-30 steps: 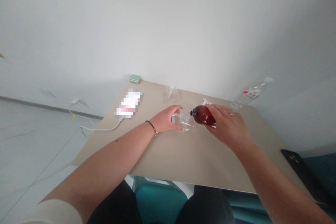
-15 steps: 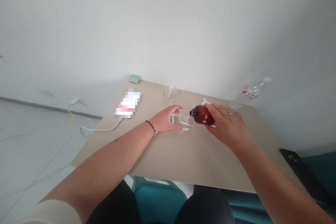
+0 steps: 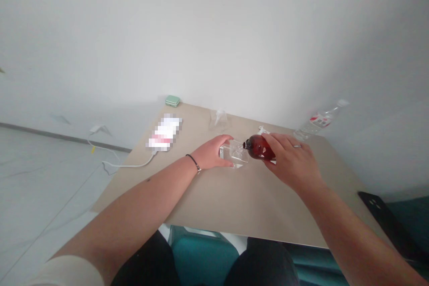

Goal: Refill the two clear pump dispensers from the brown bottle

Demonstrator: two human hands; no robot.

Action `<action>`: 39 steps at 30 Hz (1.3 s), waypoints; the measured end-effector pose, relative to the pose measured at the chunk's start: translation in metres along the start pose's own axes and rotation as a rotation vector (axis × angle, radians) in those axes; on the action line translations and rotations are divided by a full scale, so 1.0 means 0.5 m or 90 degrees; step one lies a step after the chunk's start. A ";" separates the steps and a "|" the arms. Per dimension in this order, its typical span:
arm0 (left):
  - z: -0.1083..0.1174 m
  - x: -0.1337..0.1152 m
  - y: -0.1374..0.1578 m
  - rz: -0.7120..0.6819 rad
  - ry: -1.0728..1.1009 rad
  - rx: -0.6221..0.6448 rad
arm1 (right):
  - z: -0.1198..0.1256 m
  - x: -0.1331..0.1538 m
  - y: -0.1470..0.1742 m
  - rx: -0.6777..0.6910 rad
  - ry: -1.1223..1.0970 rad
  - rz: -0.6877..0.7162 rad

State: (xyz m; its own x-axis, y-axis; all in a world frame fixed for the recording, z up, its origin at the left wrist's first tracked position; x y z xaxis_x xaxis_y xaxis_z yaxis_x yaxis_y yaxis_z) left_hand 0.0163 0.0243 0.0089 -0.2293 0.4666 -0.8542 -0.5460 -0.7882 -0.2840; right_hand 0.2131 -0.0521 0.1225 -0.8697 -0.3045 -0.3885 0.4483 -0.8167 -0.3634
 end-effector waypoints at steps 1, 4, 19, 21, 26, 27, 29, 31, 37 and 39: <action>0.000 0.000 0.000 0.000 0.002 -0.002 | 0.000 0.000 0.000 -0.002 -0.001 -0.001; 0.000 -0.001 0.000 -0.004 0.008 -0.007 | -0.001 -0.001 0.002 -0.009 -0.005 0.000; -0.001 -0.002 0.000 0.019 0.019 0.002 | 0.002 0.000 0.000 -0.004 0.006 0.006; -0.001 -0.003 0.000 0.015 0.018 0.000 | 0.002 -0.001 0.000 -0.005 0.008 0.007; -0.001 -0.003 -0.001 0.013 0.009 0.002 | 0.001 -0.001 -0.001 0.001 0.006 -0.004; -0.001 -0.003 -0.001 0.014 0.009 0.002 | 0.000 -0.001 0.000 0.005 0.004 -0.007; -0.001 -0.004 -0.001 0.015 0.012 0.001 | -0.003 0.000 0.000 0.014 -0.002 -0.013; 0.000 -0.005 -0.001 0.015 0.017 -0.002 | -0.007 0.000 0.001 0.022 -0.014 -0.020; 0.000 -0.006 0.000 0.022 0.010 -0.003 | -0.028 -0.009 0.009 0.038 -0.091 -0.074; 0.001 -0.007 0.000 0.023 0.005 -0.005 | -0.046 -0.018 0.014 0.040 -0.156 -0.106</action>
State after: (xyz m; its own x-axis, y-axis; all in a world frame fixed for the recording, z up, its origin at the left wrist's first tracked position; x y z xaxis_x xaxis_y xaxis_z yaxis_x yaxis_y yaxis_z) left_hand 0.0167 0.0227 0.0119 -0.2428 0.4340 -0.8676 -0.5310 -0.8079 -0.2556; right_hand 0.2287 -0.0439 0.1040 -0.9577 -0.2662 -0.1095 0.2878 -0.8921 -0.3484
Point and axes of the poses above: each hand's wrist, its own y-axis away from the middle knuckle, its own z-axis out of the back of the hand, x = y × z, the point moved 5 cm from there along -y, towards the middle knuckle, and after that the axes turned 3 degrees about -y, right-handed, at the moved point
